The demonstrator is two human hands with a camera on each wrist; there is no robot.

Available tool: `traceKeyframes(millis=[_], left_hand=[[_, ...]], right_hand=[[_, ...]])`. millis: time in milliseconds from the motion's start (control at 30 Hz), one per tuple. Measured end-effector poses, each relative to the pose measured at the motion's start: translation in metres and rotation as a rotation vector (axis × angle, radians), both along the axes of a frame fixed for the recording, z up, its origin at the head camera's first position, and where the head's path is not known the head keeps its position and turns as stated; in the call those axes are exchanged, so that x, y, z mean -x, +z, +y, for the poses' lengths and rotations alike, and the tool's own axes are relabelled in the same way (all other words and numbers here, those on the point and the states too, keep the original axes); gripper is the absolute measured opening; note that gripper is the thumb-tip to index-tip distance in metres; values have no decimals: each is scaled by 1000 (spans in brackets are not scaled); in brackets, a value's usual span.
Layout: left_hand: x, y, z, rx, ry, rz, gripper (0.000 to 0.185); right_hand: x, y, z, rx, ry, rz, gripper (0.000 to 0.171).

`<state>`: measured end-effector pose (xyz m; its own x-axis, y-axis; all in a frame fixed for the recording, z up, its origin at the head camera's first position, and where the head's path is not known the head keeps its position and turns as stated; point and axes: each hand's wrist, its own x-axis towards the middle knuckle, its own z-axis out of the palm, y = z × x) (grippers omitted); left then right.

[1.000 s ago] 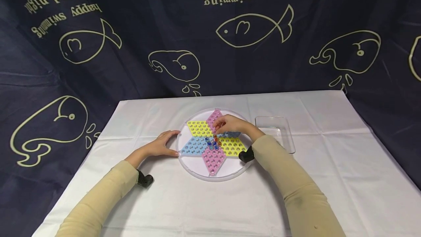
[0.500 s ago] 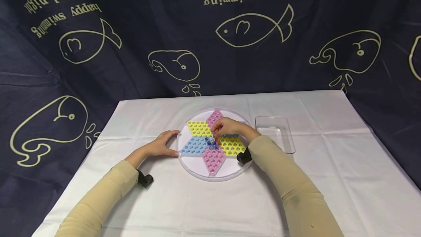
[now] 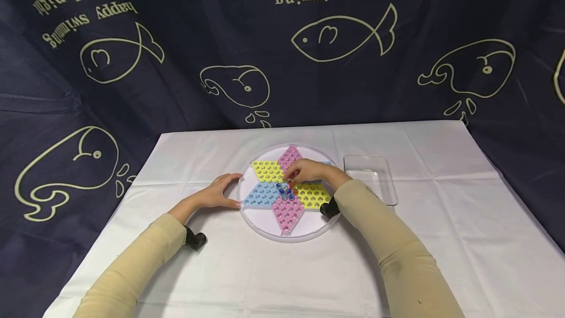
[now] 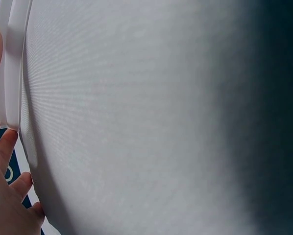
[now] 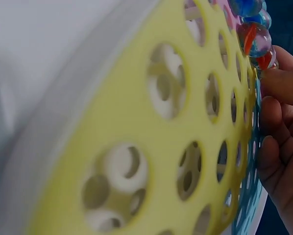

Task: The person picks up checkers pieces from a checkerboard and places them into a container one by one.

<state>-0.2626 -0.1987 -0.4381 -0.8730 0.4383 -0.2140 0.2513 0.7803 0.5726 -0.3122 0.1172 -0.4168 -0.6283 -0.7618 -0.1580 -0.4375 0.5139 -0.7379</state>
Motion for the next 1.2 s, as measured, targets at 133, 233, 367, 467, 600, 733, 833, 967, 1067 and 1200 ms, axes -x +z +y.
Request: traceKeyframes(millis=[133,233,367,467,600,733,833,967,1067,1200], left_hand=[[0,-1,0,-1,-3,2,87],[0,-1,1,2,-2,4,87],[0,0,1,5,0,6,87],[-1,1,2,3,5,5,87],[-1,1,2,3,4,2,87],[-1,1,1,4,1,2,87],[-1,1,1,3,3,2,88],[-1,0,1,2,6,2,88],[-1,0,1,3,5,3,88],[-1,0,1,6,5,3,88]], right_hand=[[0,2,0,-37,30,42,28],[-1,2,0,-39,24,49,25],[-2,1,1,-39,11,74,21],[-2,0,2,-45,1,97,19],[-2,0,5,-22,-36,60,15],[0,0,9,43,-77,-4,14],[1,-1,12,72,-97,-21,15],[4,0,15,82,-112,-53,16],[4,3,16,91,-132,-106,17],[3,12,18,107,-154,-151,20]])
